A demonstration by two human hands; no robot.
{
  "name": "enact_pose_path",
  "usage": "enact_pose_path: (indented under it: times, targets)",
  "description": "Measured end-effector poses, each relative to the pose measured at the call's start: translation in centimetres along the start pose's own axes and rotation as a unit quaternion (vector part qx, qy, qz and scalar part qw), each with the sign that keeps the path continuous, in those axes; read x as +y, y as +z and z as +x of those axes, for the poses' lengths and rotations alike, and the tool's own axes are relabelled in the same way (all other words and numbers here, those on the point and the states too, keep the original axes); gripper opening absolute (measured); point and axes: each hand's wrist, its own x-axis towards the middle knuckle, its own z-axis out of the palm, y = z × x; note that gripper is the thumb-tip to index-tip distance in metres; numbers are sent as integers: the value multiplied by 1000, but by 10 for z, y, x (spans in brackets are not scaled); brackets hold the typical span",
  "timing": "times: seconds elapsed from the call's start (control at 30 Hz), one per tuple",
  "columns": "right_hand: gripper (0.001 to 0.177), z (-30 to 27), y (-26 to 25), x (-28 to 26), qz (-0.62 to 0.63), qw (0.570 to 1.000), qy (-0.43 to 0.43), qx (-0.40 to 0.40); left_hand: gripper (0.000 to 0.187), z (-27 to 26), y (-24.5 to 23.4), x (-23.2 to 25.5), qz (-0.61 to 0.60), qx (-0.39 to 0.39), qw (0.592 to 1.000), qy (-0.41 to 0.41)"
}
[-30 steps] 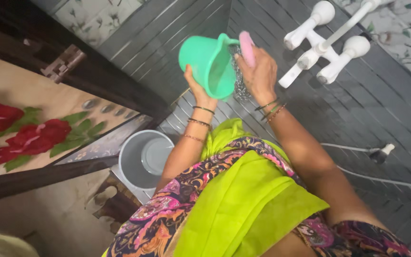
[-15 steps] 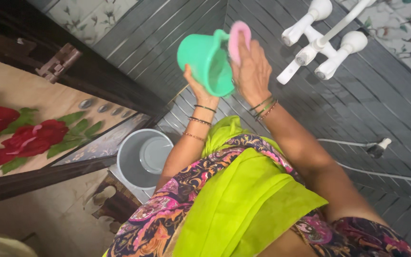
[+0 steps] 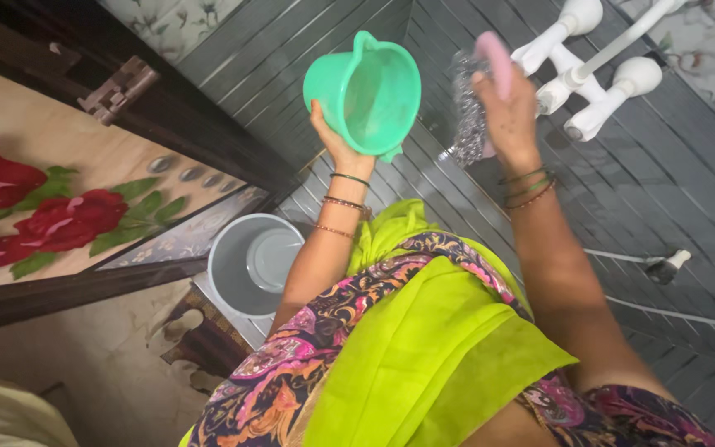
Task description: The person washes a plastic mug under a faucet by hand using a scrubber, rinsing the inside and outside.
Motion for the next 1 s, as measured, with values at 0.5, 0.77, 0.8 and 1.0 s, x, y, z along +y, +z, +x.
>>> enact_pose_path:
  times: [0.5,0.77,0.8,1.0]
  targets:
    - [77,-10,29,-55,-214,977,11,0,54,-29,29,-27,-20,-106,991,-77]
    - [64,8,1,-80,-193,974,-102,-54,47,1,-30,-47,-6,-70,994,-86]
    - [64,13,-8,-85,-194,974,-102,-52,50,6,-35,-42,4,-86,990,-108]
    - [65,28,-34,-116,-188,958,-37,-212,65,-2,-18,-21,73,-114,950,-281]
